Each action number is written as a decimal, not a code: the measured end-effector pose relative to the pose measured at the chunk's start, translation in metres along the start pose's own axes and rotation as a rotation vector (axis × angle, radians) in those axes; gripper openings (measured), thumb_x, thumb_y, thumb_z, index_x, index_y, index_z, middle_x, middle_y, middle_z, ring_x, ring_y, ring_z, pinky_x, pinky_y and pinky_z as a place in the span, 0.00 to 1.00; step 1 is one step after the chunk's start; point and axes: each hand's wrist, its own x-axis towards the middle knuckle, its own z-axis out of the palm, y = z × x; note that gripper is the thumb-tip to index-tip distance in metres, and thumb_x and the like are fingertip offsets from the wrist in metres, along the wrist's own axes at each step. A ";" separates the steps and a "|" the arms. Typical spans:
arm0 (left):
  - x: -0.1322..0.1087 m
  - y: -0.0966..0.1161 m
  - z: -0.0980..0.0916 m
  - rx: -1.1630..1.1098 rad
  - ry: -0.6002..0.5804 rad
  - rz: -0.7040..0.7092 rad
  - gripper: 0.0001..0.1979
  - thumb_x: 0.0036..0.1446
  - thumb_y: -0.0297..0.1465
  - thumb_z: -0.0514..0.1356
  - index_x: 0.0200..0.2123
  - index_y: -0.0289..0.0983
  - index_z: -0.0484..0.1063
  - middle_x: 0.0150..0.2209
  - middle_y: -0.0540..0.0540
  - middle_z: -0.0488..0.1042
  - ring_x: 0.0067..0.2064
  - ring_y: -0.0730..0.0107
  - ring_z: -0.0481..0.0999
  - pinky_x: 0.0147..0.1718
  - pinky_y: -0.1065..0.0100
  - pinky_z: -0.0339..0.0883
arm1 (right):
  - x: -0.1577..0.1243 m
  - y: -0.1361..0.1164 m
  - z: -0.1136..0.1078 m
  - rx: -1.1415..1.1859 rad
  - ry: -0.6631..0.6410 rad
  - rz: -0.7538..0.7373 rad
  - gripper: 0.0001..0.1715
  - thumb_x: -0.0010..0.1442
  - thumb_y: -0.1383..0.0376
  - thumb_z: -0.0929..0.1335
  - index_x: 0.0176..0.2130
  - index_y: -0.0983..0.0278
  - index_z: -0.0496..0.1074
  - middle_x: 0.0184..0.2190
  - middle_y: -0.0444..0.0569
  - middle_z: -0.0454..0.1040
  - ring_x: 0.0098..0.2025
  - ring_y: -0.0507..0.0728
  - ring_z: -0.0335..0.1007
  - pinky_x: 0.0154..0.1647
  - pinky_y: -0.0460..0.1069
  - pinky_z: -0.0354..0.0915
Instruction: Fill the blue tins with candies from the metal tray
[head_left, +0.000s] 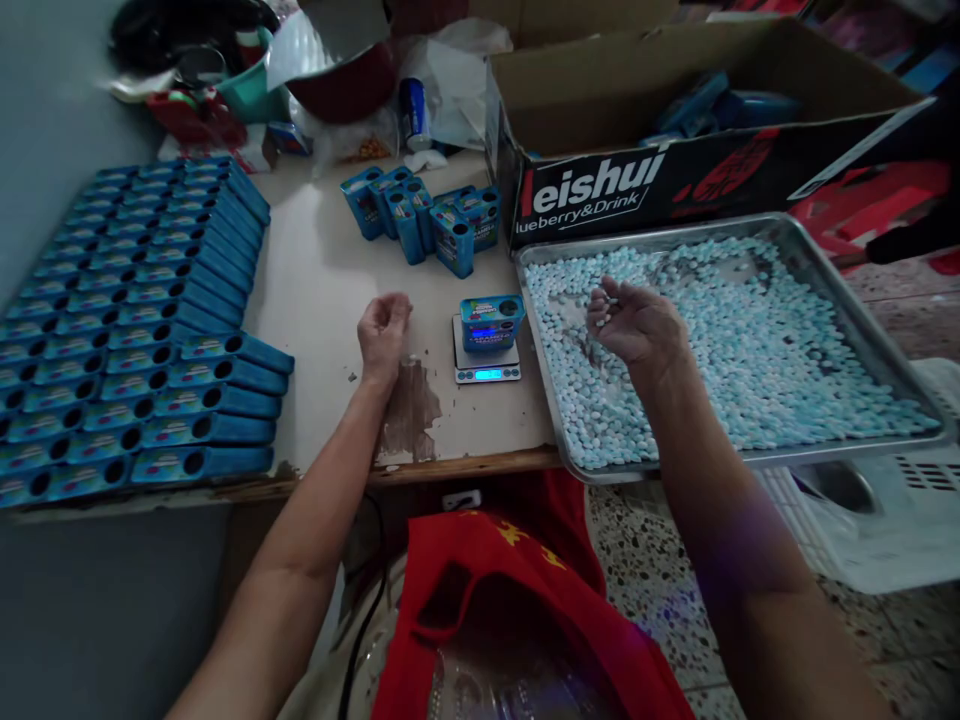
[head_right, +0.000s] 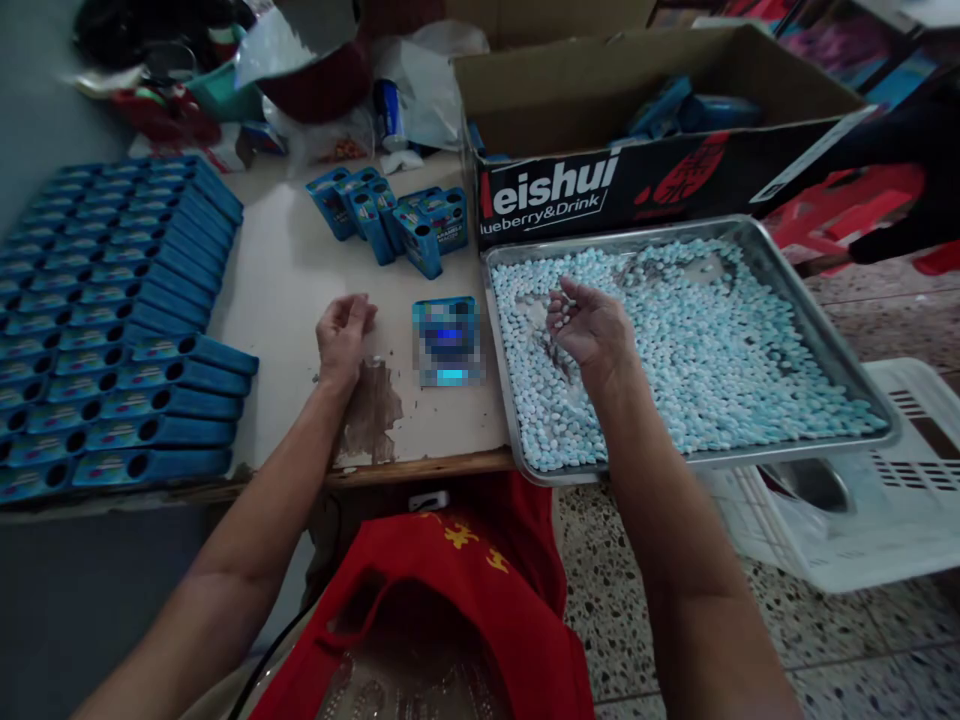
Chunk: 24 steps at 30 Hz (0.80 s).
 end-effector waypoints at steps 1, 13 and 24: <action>0.001 -0.007 0.001 0.008 0.043 0.004 0.35 0.54 0.65 0.80 0.43 0.42 0.79 0.38 0.47 0.83 0.43 0.65 0.84 0.43 0.67 0.80 | 0.001 0.000 -0.002 -0.012 -0.015 -0.027 0.17 0.82 0.65 0.63 0.39 0.59 0.74 0.32 0.44 0.72 0.26 0.50 0.66 0.23 0.41 0.64; -0.006 -0.007 0.004 0.271 -0.015 0.050 0.10 0.69 0.40 0.73 0.41 0.40 0.81 0.37 0.48 0.85 0.42 0.65 0.85 0.46 0.68 0.77 | 0.014 -0.010 -0.022 0.023 -0.016 0.029 0.17 0.80 0.66 0.64 0.38 0.58 0.75 0.31 0.46 0.74 0.28 0.54 0.67 0.25 0.47 0.65; -0.008 0.002 0.008 0.346 -0.068 0.073 0.10 0.65 0.39 0.76 0.38 0.40 0.83 0.35 0.48 0.85 0.38 0.64 0.83 0.42 0.65 0.77 | 0.005 -0.002 -0.023 -0.429 -0.121 -0.280 0.25 0.80 0.48 0.64 0.36 0.54 0.80 0.36 0.49 0.82 0.41 0.61 0.83 0.49 0.61 0.80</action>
